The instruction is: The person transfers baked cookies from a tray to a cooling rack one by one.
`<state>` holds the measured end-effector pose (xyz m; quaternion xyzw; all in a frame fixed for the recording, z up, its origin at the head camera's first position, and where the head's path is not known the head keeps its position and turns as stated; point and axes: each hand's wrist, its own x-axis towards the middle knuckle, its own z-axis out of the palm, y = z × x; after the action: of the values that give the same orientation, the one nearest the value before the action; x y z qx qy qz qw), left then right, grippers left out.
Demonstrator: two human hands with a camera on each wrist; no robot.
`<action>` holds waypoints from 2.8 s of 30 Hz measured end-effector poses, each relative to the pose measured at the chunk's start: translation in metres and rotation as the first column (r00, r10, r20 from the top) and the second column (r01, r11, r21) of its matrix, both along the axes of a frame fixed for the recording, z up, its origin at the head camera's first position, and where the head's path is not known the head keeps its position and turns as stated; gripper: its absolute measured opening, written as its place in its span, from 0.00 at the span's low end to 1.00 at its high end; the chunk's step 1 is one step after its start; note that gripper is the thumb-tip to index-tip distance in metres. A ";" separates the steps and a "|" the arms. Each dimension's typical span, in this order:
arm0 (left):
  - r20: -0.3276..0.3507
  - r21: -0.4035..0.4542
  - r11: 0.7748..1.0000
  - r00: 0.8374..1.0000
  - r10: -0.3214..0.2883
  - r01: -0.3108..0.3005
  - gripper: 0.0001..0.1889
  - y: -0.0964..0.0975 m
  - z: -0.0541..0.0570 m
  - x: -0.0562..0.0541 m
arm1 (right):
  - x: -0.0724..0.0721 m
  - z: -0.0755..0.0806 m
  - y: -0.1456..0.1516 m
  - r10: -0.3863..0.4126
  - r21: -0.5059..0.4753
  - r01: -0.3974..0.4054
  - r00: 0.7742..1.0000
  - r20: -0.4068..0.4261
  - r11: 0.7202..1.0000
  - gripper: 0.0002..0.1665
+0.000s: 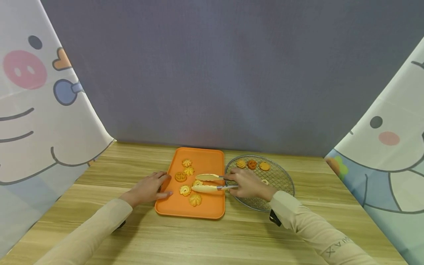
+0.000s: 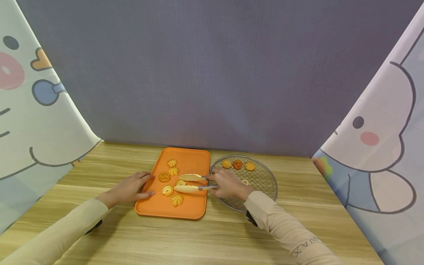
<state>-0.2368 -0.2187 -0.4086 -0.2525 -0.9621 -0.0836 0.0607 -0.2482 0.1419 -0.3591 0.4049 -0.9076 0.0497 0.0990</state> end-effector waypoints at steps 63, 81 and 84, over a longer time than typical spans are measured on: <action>-0.004 0.009 1.000 1.000 -0.015 0.015 0.35 -0.003 -0.004 -0.002 | 0.016 0.006 0.115 -0.238 -0.137 0.241 0.970 0.038 0.961 0.28; -0.005 0.002 1.000 1.000 -0.007 0.007 0.35 -0.003 -0.002 -0.001 | 0.021 -0.001 0.147 -0.309 -0.153 0.303 0.951 -0.017 0.941 0.27; -0.008 0.000 1.000 1.000 -0.007 0.007 0.35 -0.003 -0.002 -0.001 | 0.021 -0.003 0.150 -0.312 -0.155 0.305 0.950 -0.025 0.940 0.27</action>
<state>-0.2377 -0.2217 -0.4107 -0.2562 -0.9609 -0.0829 0.0642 -0.2272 0.2921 -0.3617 0.2502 -0.9508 0.0913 0.1581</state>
